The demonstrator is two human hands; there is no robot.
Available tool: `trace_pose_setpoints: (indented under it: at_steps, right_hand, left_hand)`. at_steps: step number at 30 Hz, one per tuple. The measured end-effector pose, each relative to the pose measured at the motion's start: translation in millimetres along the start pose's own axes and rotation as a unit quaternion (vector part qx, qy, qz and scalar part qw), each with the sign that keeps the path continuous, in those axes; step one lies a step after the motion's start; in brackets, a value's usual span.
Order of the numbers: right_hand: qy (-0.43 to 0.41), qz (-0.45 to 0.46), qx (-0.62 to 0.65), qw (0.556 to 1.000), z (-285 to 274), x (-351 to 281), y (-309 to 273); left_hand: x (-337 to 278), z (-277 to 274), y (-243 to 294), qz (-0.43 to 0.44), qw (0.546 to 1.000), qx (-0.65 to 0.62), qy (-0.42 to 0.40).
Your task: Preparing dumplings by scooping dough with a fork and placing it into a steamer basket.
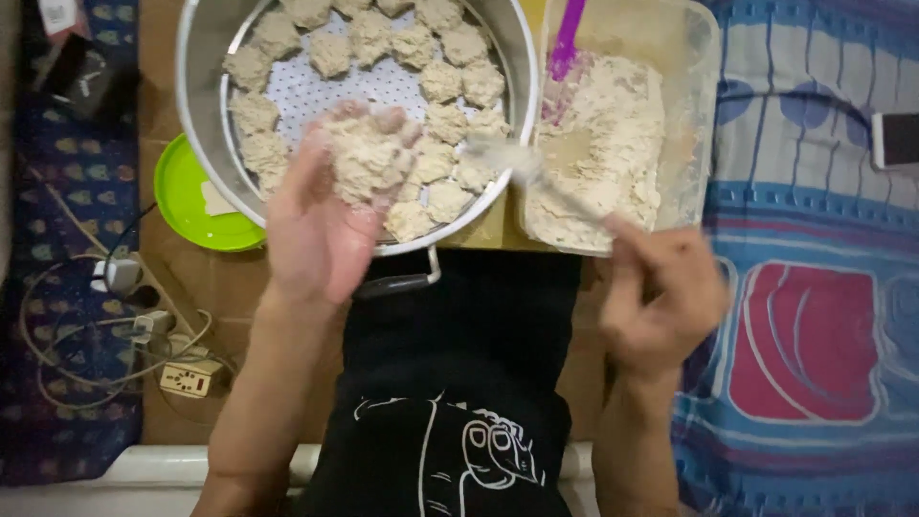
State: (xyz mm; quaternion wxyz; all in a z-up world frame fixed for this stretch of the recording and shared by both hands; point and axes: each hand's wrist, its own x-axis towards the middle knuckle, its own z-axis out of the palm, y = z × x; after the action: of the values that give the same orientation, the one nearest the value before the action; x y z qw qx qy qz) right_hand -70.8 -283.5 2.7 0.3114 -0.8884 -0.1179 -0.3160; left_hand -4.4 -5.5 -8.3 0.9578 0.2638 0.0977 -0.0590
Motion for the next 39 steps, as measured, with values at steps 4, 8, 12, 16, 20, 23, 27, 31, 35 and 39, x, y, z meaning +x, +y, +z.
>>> trace_pose_setpoints:
  at_steps: [4, 8, 12, 16, 20, 23, 27, 31, 35, 39]
  right_hand:
    - [-0.050, 0.001, -0.117, 0.992, -30, 18, 37]
    - [-0.120, -0.026, -0.297, 0.947, -36, 22, 94]
    - [-0.155, -0.019, -0.389, 0.908, -28, 33, 113]
    - [-0.150, -0.090, -0.499, 0.849, -17, 51, 127]
    - [-0.190, -0.097, -0.485, 0.848, -2, 58, 136]
    - [-0.200, -0.112, -0.503, 0.834, 5, 62, 140]
    - [-0.233, -0.091, -0.487, 0.837, 6, 65, 146]
    - [-0.239, -0.081, -0.447, 0.858, 7, 65, 144]
    - [-0.269, -0.019, -0.385, 0.883, 11, 66, 140]
    - [-0.276, 0.025, -0.350, 0.895, -7, 57, 144]
  left_hand:
    - [9, -20, 11, 0.026, 0.993, 0.105, -0.046]
    - [16, -27, 22, 0.030, 0.981, 0.191, -0.035]
    - [14, -14, 21, 0.034, 0.976, 0.208, -0.053]
    - [17, -18, 20, 0.014, 0.981, 0.191, -0.010]
    - [16, -22, 19, -0.011, 0.988, 0.152, -0.026]
    - [17, -22, 18, 0.005, 0.977, 0.209, -0.044]
    - [16, -23, 19, -0.009, 0.988, 0.152, -0.023]
    - [20, -37, 17, -0.020, 0.989, 0.133, -0.068]
    - [19, -28, 15, -0.045, 0.985, 0.142, -0.089]
    - [10, -21, 12, -0.063, 0.983, 0.131, -0.111]
